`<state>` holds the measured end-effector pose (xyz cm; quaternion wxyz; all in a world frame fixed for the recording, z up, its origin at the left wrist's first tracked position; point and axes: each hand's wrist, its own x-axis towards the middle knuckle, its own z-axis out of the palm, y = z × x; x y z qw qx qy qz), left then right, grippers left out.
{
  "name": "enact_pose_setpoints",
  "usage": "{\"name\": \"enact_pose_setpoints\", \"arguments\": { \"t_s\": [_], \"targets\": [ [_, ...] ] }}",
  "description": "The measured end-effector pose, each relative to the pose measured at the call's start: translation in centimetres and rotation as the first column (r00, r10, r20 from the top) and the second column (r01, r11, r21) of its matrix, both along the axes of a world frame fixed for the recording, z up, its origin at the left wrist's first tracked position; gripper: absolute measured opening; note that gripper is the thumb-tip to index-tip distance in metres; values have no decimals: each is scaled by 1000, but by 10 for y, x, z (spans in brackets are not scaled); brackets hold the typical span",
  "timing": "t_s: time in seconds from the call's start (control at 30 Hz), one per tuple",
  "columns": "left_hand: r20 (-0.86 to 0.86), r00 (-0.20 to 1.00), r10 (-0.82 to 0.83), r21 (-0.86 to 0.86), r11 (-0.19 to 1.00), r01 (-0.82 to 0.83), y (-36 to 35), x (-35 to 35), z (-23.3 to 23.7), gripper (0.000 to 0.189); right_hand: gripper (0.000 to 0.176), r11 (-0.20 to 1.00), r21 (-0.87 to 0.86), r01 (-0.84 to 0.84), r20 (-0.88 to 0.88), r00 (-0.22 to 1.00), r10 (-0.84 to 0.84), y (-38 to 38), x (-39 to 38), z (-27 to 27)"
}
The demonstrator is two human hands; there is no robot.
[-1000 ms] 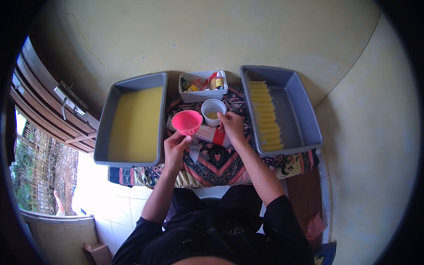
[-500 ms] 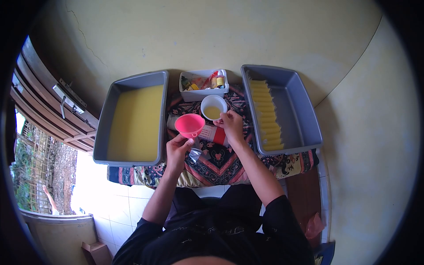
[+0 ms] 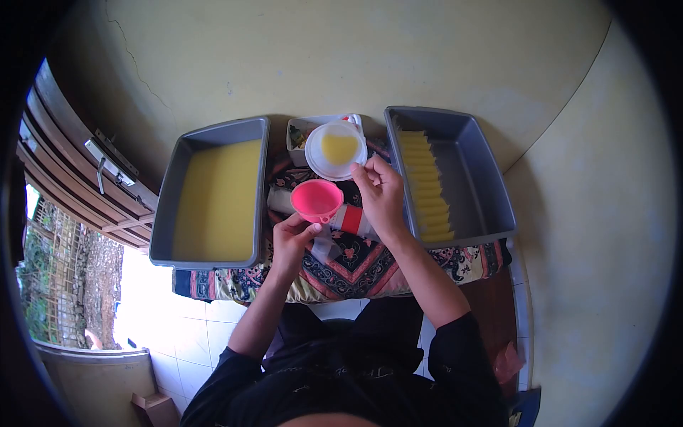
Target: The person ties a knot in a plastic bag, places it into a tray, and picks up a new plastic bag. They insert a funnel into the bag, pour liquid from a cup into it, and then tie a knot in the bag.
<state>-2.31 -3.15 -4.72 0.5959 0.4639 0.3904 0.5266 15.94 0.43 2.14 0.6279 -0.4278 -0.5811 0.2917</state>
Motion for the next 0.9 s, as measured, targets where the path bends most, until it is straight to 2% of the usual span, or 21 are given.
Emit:
{"name": "enact_pose_setpoints", "arguments": {
  "t_s": [0.03,0.1,0.2,0.4,0.63,0.83,0.9],
  "targets": [
    [0,1000,-1,3,1000,1,0,2,5,21,27,1000,3,1,0,1000,-1,-1,0,4],
    [68,998,-18,75,997,13,2,8,13,21,30,993,113,33,13,999,-35,-2,-1,9],
    [59,998,-34,117,993,27,8,11,15,20,27,984,180,8,19,1000,-12,-4,0,20],
    [26,999,-42,152,988,38,11,16,35,20,24,971,241,-6,114,993,-22,-8,3,36],
    [45,998,-35,205,978,25,12,18,40,20,20,955,290,-66,82,996,43,-15,1,45],
    [26,1000,-17,229,973,10,12,18,44,21,18,957,283,-63,138,990,24,-14,5,43],
    [72,997,-31,200,980,16,11,18,46,21,17,941,336,-33,165,986,-25,-14,3,45]
  ]
}}
